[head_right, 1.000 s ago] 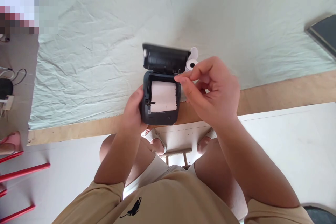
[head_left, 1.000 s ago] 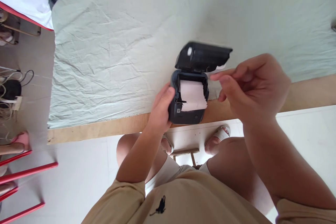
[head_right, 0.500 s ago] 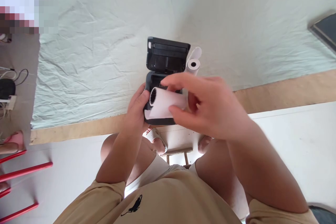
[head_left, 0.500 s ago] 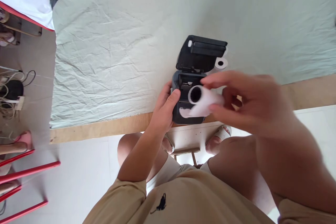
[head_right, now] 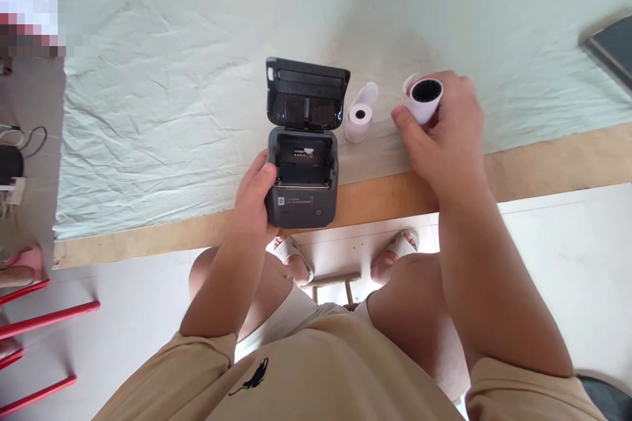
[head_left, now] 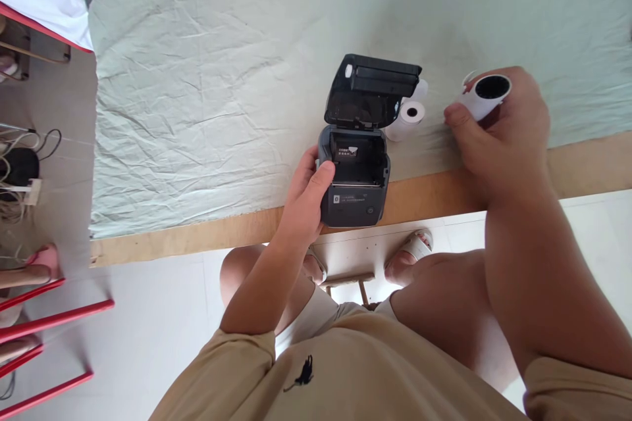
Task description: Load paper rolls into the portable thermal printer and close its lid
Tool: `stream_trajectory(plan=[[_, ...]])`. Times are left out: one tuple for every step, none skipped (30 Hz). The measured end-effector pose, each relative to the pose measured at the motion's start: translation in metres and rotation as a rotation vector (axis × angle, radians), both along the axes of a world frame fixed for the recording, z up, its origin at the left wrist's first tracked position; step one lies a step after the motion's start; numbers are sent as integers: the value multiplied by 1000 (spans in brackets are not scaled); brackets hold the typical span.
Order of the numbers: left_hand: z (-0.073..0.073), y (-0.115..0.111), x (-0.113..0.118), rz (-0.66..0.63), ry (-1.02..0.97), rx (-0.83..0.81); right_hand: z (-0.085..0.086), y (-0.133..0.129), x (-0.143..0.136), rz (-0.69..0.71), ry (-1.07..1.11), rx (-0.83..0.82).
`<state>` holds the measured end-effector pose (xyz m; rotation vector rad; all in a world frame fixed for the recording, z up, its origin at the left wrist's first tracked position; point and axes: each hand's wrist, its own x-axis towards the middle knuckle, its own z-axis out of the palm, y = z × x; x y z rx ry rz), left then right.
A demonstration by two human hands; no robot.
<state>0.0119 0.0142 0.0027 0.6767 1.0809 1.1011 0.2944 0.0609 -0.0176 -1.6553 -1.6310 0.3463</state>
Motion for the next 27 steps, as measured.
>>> stream_trajectory(plan=[[0, 0, 0, -6, -1, -4, 1, 1, 2, -32, -41, -24], [1, 0, 0, -10, 0, -8, 3, 3, 3, -71, -68, -37], [1, 0, 0, -11, 0, -10, 4, 4, 3, -109, -80, -46], [0, 0, 0, -9, 0, -9, 5, 5, 2, -133, -85, -69], [0, -1, 1, -3, -1, -7, 6, 4, 1, -150, -84, -98], [0, -1, 1, 5, -4, -2, 8, 3, -1, -149, -82, -121], [-1, -1, 1, 11, -7, 2, 10, 1, -3, -132, -86, -113], [-1, -1, 0, 15, -10, 4, 13, -3, -6, -107, -100, -66], [-1, -1, 0, 17, -10, 4, 16, -7, -10, -84, -120, 31], [-1, -1, 0, 16, -9, 3, 20, -11, -15, -62, -135, 163], [0, -2, 0, 13, -7, 1, 23, -15, -21, -40, -144, 276], [0, -2, 0, 6, -4, -3, 26, -19, -28, -20, -146, 344], [1, -2, 0, 1, -1, -5, 27, -21, -35, -3, -142, 367], [1, -2, 0, -1, 0, -6, 27, -22, -42, 23, -139, 336], [1, -2, 0, -1, -1, -5, 25, -22, -49, 50, -134, 291], [1, -2, 0, 0, -3, -4, 22, -21, -55, 72, -126, 228], [1, -2, 0, 4, -3, -3, 19, -19, -61, 83, -117, 172], [1, -2, 0, 4, -3, -4, 16, -17, -65, 85, -104, 125], [0, -2, 0, 5, -1, -4, 13, -15, -68, 85, -90, 73], [0, -2, 0, 3, 2, -5, 11, -14, -70, 83, -77, 32], [0, -2, 0, 2, 6, -3, 10, -13, -71, 86, -65, 4], [-1, -2, 0, 4, 10, -2, 9, -13, -71, 99, -51, -13], [-1, -2, 0, 7, 13, -1, 9, -13, -71, 123, -35, -21], [-1, -2, 0, 7, 14, -1, 8, -14, -70, 155, -22, -28], [-1, -2, 0, 8, 14, -3, 8, -14, -69, 189, -17, -25], [-1, -2, 0, 5, 12, -5, 7, -15, -67, 218, -22, -11], [-1, -2, 0, 3, 8, -8, 6, -15, -66, 236, -35, 7]])
